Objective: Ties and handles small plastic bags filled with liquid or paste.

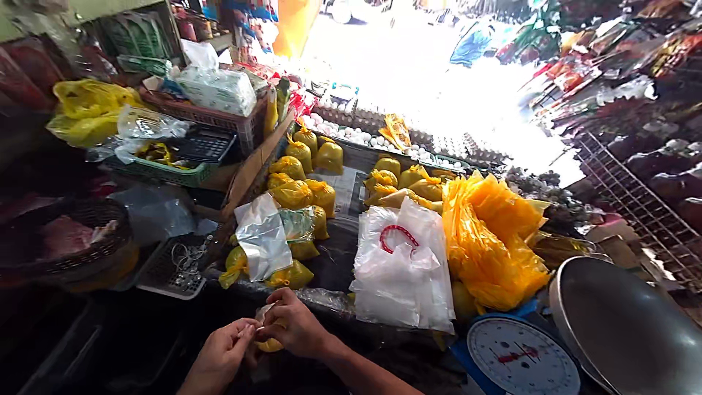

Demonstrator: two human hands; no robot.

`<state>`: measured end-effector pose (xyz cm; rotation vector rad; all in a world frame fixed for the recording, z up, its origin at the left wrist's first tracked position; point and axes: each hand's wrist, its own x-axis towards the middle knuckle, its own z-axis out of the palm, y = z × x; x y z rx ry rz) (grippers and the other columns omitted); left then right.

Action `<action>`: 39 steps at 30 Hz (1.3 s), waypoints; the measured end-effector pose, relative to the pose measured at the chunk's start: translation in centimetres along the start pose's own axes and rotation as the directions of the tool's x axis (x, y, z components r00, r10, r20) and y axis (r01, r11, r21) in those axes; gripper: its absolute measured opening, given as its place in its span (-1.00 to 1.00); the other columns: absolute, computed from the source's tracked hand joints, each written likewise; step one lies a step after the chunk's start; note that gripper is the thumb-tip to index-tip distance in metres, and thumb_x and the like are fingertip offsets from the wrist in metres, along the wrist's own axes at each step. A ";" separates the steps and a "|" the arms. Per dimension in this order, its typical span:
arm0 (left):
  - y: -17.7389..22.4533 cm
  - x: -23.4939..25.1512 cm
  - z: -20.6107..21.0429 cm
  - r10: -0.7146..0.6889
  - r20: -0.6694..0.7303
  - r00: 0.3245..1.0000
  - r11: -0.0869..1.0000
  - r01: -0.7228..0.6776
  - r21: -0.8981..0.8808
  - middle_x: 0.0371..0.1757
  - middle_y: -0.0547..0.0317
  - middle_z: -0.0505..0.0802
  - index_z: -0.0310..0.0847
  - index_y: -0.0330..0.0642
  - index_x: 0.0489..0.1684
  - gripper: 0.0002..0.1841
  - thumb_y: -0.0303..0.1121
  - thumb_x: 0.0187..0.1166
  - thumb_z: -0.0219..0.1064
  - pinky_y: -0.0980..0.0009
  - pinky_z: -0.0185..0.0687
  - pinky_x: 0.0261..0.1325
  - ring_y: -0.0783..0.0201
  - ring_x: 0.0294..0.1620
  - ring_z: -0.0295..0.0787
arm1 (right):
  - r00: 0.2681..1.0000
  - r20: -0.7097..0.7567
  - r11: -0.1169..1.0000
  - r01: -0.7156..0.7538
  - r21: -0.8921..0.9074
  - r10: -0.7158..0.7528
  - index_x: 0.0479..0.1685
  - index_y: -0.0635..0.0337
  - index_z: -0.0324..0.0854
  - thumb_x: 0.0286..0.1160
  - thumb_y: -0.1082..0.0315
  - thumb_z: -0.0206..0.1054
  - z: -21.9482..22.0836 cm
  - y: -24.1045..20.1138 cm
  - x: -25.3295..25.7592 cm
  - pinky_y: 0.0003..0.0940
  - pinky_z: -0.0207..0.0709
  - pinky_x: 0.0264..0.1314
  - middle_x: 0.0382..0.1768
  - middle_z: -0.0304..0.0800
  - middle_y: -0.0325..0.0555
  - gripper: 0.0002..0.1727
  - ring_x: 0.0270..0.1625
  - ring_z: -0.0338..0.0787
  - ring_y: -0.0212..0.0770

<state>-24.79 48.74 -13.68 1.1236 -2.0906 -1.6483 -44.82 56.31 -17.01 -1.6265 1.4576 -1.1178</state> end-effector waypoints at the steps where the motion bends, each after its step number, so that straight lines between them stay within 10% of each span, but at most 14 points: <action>1: -0.7 0.4 -1.1 0.034 -0.027 0.999 0.995 -0.031 0.093 -0.34 0.22 0.91 0.81 -0.06 0.02 -0.72 -0.31 0.77 0.10 0.19 0.88 -0.47 0.25 -0.57 0.84 | 1.000 -0.011 1.000 -0.006 -0.012 0.006 -0.30 0.05 0.83 0.55 0.12 0.46 0.9 0.2 0.7 -0.30 0.63 0.37 0.27 0.64 -0.06 -0.78 0.28 0.67 -0.25; 6: -2.7 2.0 -6.4 0.268 -0.239 0.933 0.787 -0.069 0.614 0.05 0.19 0.93 0.83 0.12 0.10 -0.67 -0.28 0.66 0.09 -0.20 0.72 0.13 0.06 0.09 0.88 | 0.994 -0.111 0.984 0.035 0.174 -0.016 -0.24 0.08 0.89 0.45 0.30 0.49 5.3 -0.7 3.5 -0.28 0.63 0.38 0.18 0.72 -0.09 -0.90 0.31 0.67 -0.24; 9: -3.1 2.3 -8.9 0.274 -0.276 0.921 0.729 -0.012 0.684 0.09 0.06 0.85 0.75 0.01 0.04 -0.67 -0.17 0.72 0.03 -0.16 0.66 0.15 -0.03 0.16 0.80 | 0.987 -0.078 0.963 0.152 0.223 -0.137 -0.18 0.13 0.86 0.46 0.35 0.48 7.1 -2.4 5.9 -0.18 0.64 0.45 0.34 0.66 0.06 -0.90 0.44 0.63 -0.10; 12: -3.3 0.6 -11.4 0.016 -0.241 0.970 0.969 0.044 0.243 -0.13 0.01 0.88 0.78 -0.19 -0.01 -0.68 -0.20 0.74 0.13 -0.05 0.73 0.07 0.09 -0.05 0.83 | 0.971 0.004 0.943 0.233 0.237 -0.241 -0.16 0.17 0.85 0.48 0.35 0.39 9.4 -3.4 9.4 -0.10 0.59 0.53 0.43 0.61 0.13 -0.85 0.52 0.58 0.00; 15: -3.8 -1.2 -12.8 -0.088 -0.157 0.984 0.946 0.032 -0.324 -0.32 0.12 0.84 0.71 -0.33 0.00 -0.68 -0.28 0.84 0.09 0.36 0.73 -0.26 0.35 -0.37 0.77 | 0.986 -0.037 0.889 0.161 0.428 -0.161 -0.06 0.29 0.80 0.50 0.46 0.32 12.1 -3.5 13.0 -0.10 0.65 0.41 0.33 0.66 0.08 -0.82 0.37 0.68 -0.04; 19: -4.4 -2.5 -13.3 -0.054 -0.438 0.898 0.956 -0.081 -0.283 -0.40 0.09 0.85 0.78 -0.34 -0.12 -0.73 -0.28 0.75 0.26 0.33 0.81 -0.22 0.34 -0.44 0.79 | 0.993 0.103 0.929 0.023 0.368 -0.065 0.02 0.35 0.77 0.65 0.36 0.32 13.2 -3.7 16.0 -0.15 0.74 0.25 0.14 0.80 0.04 -0.77 0.17 0.80 -0.13; 24: -4.5 -4.6 -14.1 -0.120 -0.619 0.776 0.932 -0.126 -0.338 -0.54 0.05 0.73 0.67 -0.37 -0.33 -0.74 -0.37 0.74 0.25 0.32 0.65 -0.40 0.27 -0.55 0.66 | 0.911 0.276 0.951 0.282 0.129 -0.307 -0.18 0.09 0.86 0.47 0.25 0.45 14.2 -4.7 17.1 -0.32 0.72 0.28 0.34 0.62 -0.02 -0.85 0.35 0.68 -0.20; 28: -3.9 -7.7 -15.7 -0.249 -0.660 0.709 0.968 0.167 -0.186 -0.45 -0.01 0.76 0.70 -0.29 -0.45 -0.61 -0.18 0.70 0.19 -0.09 0.63 -0.24 0.06 -0.35 0.73 | 0.834 0.273 0.878 0.448 0.171 -0.479 -0.24 0.08 0.86 0.43 0.31 0.44 16.3 -7.5 16.8 -0.12 0.64 0.51 0.58 0.48 0.02 -0.89 0.59 0.55 -0.06; 31: -3.4 -10.4 -15.2 -0.231 -0.631 0.741 0.967 0.246 -0.066 -0.39 -0.02 0.73 0.66 -0.30 -0.33 -0.59 -0.15 0.82 0.13 -0.04 0.61 -0.17 0.05 -0.29 0.70 | 0.785 0.404 0.880 0.385 0.276 -0.470 -0.14 0.18 0.83 0.51 0.37 0.37 16.8 -8.3 16.5 -0.09 0.69 0.46 0.28 0.83 -0.07 -0.86 0.44 0.74 -0.12; 36: -3.0 -13.4 -9.9 0.202 -0.810 0.551 0.730 0.466 0.499 -0.11 0.15 0.85 0.80 -0.11 -0.02 -0.82 -0.45 0.53 0.35 0.10 0.74 -0.08 0.14 -0.07 0.81 | 0.760 0.591 0.933 0.058 0.355 -0.272 -0.07 0.22 0.82 0.53 0.40 0.39 17.6 -8.8 15.9 -0.22 0.81 0.05 -0.05 0.92 -0.10 -0.85 -0.03 0.89 -0.22; 39: -5.5 -14.1 -8.1 0.348 -0.824 0.447 0.697 0.465 0.546 0.36 0.19 0.83 0.88 -0.03 -0.01 -0.76 -0.46 0.50 0.34 -0.09 0.44 0.65 0.11 0.45 0.70 | 0.685 0.672 0.931 0.026 0.364 -0.282 -0.15 0.19 0.82 0.53 0.36 0.37 19.1 -8.0 15.9 -0.18 0.79 0.15 0.25 0.83 -0.12 -0.86 0.19 0.84 -0.20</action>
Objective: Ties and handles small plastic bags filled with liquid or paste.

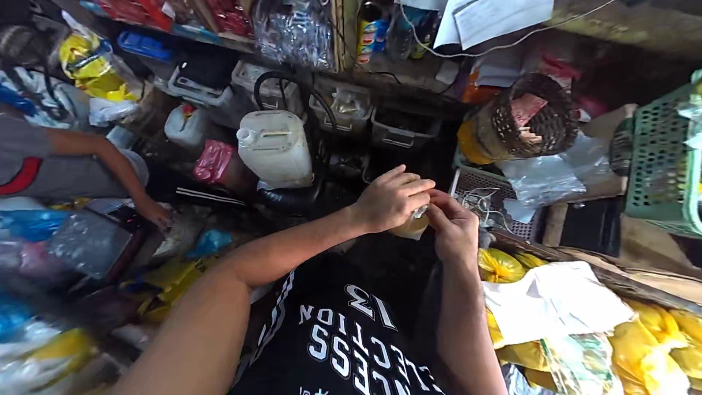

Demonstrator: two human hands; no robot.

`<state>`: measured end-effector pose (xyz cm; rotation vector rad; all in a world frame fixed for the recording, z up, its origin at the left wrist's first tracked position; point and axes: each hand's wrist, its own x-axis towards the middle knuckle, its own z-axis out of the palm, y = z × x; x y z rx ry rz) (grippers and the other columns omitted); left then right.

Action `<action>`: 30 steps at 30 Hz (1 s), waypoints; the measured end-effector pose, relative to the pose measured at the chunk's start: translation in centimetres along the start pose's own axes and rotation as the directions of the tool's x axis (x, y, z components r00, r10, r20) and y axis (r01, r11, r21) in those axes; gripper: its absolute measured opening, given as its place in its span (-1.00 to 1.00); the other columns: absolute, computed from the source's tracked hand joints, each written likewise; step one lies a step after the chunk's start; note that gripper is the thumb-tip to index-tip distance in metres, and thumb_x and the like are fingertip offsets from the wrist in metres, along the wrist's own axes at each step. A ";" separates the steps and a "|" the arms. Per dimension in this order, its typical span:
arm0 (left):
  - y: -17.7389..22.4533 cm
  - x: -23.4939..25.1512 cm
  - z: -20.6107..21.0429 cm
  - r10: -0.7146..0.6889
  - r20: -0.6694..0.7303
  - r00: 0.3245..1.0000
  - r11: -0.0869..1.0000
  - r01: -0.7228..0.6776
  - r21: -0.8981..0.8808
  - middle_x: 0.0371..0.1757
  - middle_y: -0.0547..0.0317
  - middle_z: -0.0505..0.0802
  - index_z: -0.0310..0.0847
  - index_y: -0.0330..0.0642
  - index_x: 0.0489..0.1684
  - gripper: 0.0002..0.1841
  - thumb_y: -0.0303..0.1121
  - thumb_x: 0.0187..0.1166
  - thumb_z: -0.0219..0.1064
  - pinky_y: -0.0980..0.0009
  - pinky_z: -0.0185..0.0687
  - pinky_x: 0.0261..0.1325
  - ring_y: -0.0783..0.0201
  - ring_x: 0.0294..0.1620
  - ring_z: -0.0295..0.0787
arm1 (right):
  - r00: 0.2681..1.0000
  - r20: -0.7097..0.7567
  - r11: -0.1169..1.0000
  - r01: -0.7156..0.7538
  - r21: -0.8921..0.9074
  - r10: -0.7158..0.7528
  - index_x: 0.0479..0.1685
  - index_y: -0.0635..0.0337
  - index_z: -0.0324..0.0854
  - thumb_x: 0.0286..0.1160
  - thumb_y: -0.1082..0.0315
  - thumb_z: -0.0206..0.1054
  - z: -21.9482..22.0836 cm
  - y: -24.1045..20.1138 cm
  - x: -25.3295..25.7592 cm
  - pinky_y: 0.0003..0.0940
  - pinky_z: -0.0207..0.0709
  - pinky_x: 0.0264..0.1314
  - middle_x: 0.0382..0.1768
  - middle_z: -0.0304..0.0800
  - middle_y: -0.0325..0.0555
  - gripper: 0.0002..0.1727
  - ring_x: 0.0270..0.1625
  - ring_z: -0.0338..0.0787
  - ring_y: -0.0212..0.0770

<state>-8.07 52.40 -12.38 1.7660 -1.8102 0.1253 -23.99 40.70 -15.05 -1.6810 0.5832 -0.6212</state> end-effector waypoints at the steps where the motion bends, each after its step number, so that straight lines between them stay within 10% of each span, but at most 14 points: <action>1: -0.3 -0.6 0.4 -0.085 0.005 0.996 0.992 0.085 -0.092 0.44 0.20 0.78 0.87 -0.07 -0.08 -0.78 -0.47 0.49 0.30 -0.13 0.26 0.76 0.14 0.55 0.62 | 0.999 0.035 0.997 0.030 -0.073 -0.027 -0.16 0.13 0.84 0.52 0.31 0.38 0.3 0.7 0.5 -0.17 0.75 0.29 0.43 0.71 -0.19 -0.85 0.36 0.75 -0.22; 4: -0.9 -2.5 1.8 -0.490 0.204 0.848 0.606 0.499 -0.619 0.43 0.02 0.75 0.75 -0.40 0.08 -0.76 -0.48 0.74 0.18 0.18 0.54 0.56 0.23 0.38 0.70 | 0.994 0.043 0.944 0.110 -0.310 -0.101 -0.12 0.05 0.87 0.52 0.19 0.40 2.6 2.4 0.7 -0.17 0.61 0.54 0.74 0.35 -0.17 -0.80 0.66 0.49 -0.21; 6: -1.7 -3.1 2.0 -0.636 0.374 0.675 0.162 0.591 -0.790 0.42 0.01 0.76 0.69 -0.29 0.35 -0.69 -0.39 0.79 0.18 0.14 0.68 0.39 0.18 0.29 0.76 | 0.985 0.009 0.899 0.158 -0.408 -0.170 -0.09 0.10 0.84 0.52 0.18 0.42 4.3 2.8 0.4 -0.13 0.59 0.58 0.73 0.34 -0.03 -0.79 0.67 0.49 -0.12; 8: -2.5 -2.5 1.3 -0.675 0.422 0.605 0.020 0.588 -0.809 0.36 0.01 0.80 0.72 -0.30 0.30 -0.70 -0.38 0.76 0.24 0.16 0.67 0.37 0.21 0.27 0.76 | 0.971 -0.006 0.854 0.207 -0.476 -0.239 -0.10 0.17 0.81 0.50 0.14 0.44 5.8 2.1 0.4 -0.11 0.58 0.57 0.70 0.37 0.11 -0.73 0.64 0.52 -0.05; 13: -4.6 -0.1 -1.9 -0.499 -0.075 0.863 0.697 0.348 -0.627 0.11 0.17 0.89 0.82 -0.25 -0.30 -0.85 -0.51 0.56 0.30 0.20 0.73 0.27 0.35 0.14 0.81 | 0.927 -0.090 0.866 0.300 -0.400 -0.363 -0.20 0.26 0.80 0.58 0.37 0.27 8.0 -0.1 3.7 -0.15 0.67 0.50 0.58 0.55 0.11 -0.80 0.56 0.63 -0.03; 20: -13.5 0.2 -2.7 -0.493 -0.081 0.866 0.540 0.232 -0.809 0.47 0.07 0.77 0.82 -0.33 -0.18 -0.76 -0.52 0.70 0.17 0.04 0.29 0.77 0.17 0.69 0.47 | 0.964 -0.170 0.968 0.176 -0.178 -0.206 -0.36 0.31 0.72 0.53 0.47 0.15 10.7 1.9 11.8 -0.04 0.74 0.36 0.32 0.81 0.10 -0.76 0.37 0.81 0.01; 25: -19.1 1.4 -0.9 -0.479 -0.004 0.878 0.714 0.386 -0.584 0.45 0.36 0.80 0.86 -0.10 -0.30 -0.79 -0.32 0.68 0.30 -0.10 0.10 0.83 0.24 0.74 0.40 | 0.979 0.189 0.972 -0.036 -0.233 0.081 0.27 0.27 0.71 0.53 0.32 0.33 12.8 3.6 15.3 -0.19 0.75 0.35 0.55 0.55 0.04 -0.62 0.41 0.72 -0.13; 28: -20.9 2.3 -0.2 -0.452 -0.017 0.892 0.767 0.379 -0.518 0.50 0.39 0.75 0.84 -0.05 -0.27 -0.77 -0.28 0.70 0.26 -0.14 0.02 0.85 0.26 0.76 0.36 | 0.926 0.154 0.925 -0.305 -0.228 0.343 -0.18 0.16 0.76 0.59 0.40 0.25 14.5 3.3 18.5 -0.35 0.70 -0.21 -0.32 0.83 -0.26 -0.85 -0.29 0.79 -0.40; 30: -22.6 1.7 -0.2 -0.467 -0.023 0.884 0.753 0.384 -0.534 0.63 0.26 0.64 0.82 -0.09 -0.01 -0.82 -0.29 0.68 0.30 -0.10 0.13 0.81 0.22 0.74 0.38 | 0.832 0.201 0.854 -0.488 -0.179 0.518 -0.08 0.23 0.71 0.71 0.41 0.14 14.9 4.2 22.3 -0.22 0.81 -0.14 -0.31 0.86 -0.13 -0.79 -0.26 0.86 -0.26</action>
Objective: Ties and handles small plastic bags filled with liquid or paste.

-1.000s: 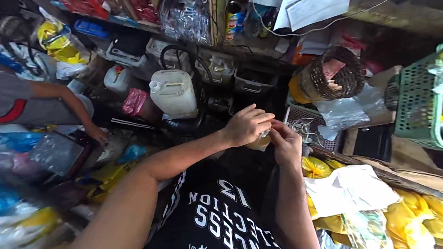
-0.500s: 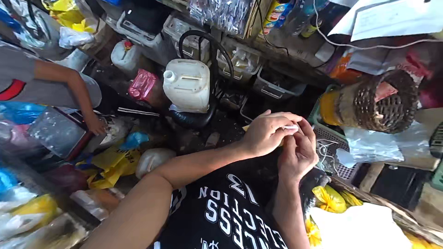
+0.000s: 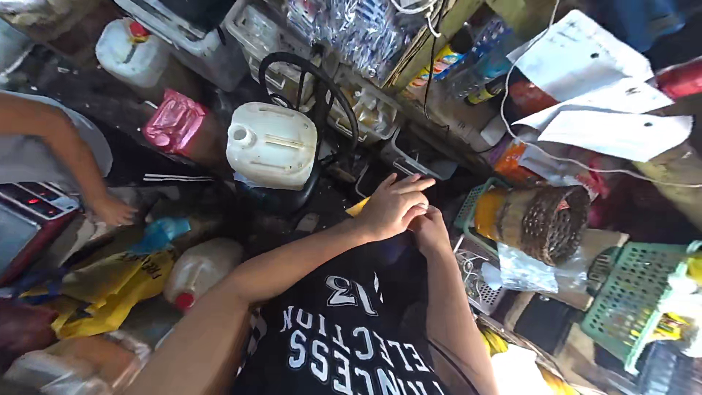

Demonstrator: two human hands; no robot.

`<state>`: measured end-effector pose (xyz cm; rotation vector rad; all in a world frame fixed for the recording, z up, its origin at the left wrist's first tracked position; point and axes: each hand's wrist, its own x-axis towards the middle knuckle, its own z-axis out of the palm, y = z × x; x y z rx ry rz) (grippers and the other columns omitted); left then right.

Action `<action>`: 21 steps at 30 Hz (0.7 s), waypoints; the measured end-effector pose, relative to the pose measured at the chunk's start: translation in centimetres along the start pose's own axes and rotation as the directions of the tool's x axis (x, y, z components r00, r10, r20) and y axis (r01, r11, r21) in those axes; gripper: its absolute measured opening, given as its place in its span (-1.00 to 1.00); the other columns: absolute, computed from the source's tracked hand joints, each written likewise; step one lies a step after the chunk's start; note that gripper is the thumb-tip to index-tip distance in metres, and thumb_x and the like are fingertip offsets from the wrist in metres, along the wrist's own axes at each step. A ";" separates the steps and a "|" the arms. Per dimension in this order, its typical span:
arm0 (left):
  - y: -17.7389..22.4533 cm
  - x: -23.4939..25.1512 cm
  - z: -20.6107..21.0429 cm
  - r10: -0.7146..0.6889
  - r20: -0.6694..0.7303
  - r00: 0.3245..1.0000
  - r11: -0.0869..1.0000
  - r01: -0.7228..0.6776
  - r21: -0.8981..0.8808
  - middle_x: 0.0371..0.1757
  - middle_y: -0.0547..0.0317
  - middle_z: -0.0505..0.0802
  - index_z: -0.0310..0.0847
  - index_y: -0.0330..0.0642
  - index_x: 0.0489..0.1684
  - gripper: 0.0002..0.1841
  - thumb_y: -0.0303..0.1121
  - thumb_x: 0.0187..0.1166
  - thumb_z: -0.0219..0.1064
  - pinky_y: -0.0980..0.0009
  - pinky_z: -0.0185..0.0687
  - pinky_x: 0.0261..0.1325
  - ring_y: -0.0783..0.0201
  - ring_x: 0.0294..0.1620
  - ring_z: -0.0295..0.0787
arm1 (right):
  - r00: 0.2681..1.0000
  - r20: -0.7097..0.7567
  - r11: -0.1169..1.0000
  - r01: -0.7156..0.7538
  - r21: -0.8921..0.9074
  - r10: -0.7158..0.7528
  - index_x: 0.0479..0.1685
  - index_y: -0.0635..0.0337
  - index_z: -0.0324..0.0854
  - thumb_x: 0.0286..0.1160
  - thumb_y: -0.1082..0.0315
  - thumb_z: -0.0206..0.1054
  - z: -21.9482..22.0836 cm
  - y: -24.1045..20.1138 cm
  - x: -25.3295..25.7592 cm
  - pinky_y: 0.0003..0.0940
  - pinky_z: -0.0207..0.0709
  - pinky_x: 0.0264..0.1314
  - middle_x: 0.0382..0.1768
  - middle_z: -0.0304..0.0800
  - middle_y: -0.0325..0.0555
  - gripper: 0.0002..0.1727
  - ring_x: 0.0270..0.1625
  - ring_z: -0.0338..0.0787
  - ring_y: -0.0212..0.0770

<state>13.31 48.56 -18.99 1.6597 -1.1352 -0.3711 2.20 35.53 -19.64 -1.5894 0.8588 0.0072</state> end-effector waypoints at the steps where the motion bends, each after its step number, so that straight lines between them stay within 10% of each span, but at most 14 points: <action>1: -0.9 -0.3 -1.1 -0.026 0.005 1.000 0.999 0.026 -0.023 0.67 0.18 0.58 0.78 -0.13 0.16 -0.76 -0.31 0.65 0.36 -0.03 0.30 0.75 0.20 0.67 0.47 | 0.997 0.027 0.998 -0.070 0.012 0.069 0.02 0.25 0.70 0.80 0.32 0.12 -0.2 -0.2 2.2 -0.15 0.83 -0.10 -0.21 0.87 -0.07 -0.74 -0.20 0.88 -0.19; 7: -8.8 -12.6 -8.8 -0.486 0.083 0.870 0.855 0.454 0.249 0.36 0.09 0.79 0.72 -0.08 0.32 -0.67 -0.19 0.72 0.30 -0.03 0.67 0.42 0.09 0.32 0.78 | 1.000 -0.022 0.936 -0.004 -0.352 -0.005 0.21 0.16 0.71 0.78 -0.05 0.16 -0.2 -0.5 15.5 0.08 0.74 0.09 0.09 0.85 0.01 -0.53 0.03 0.84 -0.07; 11: -8.8 -26.7 -11.3 -0.896 -0.046 0.442 0.385 0.824 0.416 0.27 -0.19 0.80 0.69 -0.16 0.32 -0.60 -0.10 0.69 0.32 -0.35 0.61 0.29 -0.26 0.25 0.77 | 0.974 -0.096 0.896 0.149 -0.418 -0.207 0.33 0.20 0.67 0.78 0.04 0.18 0.4 0.1 25.8 0.00 0.72 0.29 0.13 0.87 -0.01 -0.54 0.14 0.86 -0.13; 14: -6.0 -36.7 -7.5 -0.968 -0.243 0.056 0.011 0.983 0.185 0.23 -0.32 0.79 0.63 -0.20 0.37 -0.57 -0.08 0.75 0.22 -0.49 0.53 0.28 -0.37 0.26 0.74 | 0.960 -0.064 0.847 0.208 -0.489 -0.273 0.24 0.24 0.73 0.81 0.06 0.13 1.3 2.5 33.0 -0.09 0.58 0.49 0.16 0.87 0.01 -0.55 0.27 0.81 -0.15; 18: 0.5 -40.5 6.0 -0.898 -0.173 -0.405 -0.304 0.853 -0.423 0.25 -0.33 0.78 0.58 -0.22 0.45 -0.49 0.01 0.80 0.15 -0.33 0.57 0.31 -0.25 0.26 0.74 | 0.997 0.007 0.543 0.049 -0.839 -0.079 0.42 0.12 0.67 0.78 -0.12 0.08 1.4 6.3 37.0 0.34 0.48 0.49 0.33 0.75 0.26 -0.43 0.43 0.70 0.27; 19: 2.6 -39.2 9.6 -0.880 -0.098 -0.465 -0.329 0.745 -0.581 0.24 -0.28 0.77 0.56 -0.27 0.45 -0.50 -0.03 0.83 0.12 -0.16 0.64 0.23 -0.12 0.18 0.75 | 0.999 -0.032 0.474 -0.012 -0.881 -0.035 0.42 0.10 0.66 0.76 -0.09 0.09 1.7 6.3 36.8 0.38 0.49 0.47 0.35 0.74 0.26 -0.45 0.45 0.68 0.29; 21: 8.0 -33.2 12.9 -0.866 0.129 -0.483 -0.357 0.418 -0.835 0.62 -0.26 0.54 0.35 -0.36 0.67 -0.44 -0.10 0.92 -0.07 -0.01 0.28 0.68 -0.03 0.63 0.46 | 0.996 -0.087 0.353 -0.088 -0.931 0.018 0.38 0.12 0.67 0.68 -0.05 0.19 2.7 5.7 35.9 0.40 0.53 0.37 0.33 0.75 0.27 -0.48 0.41 0.71 0.31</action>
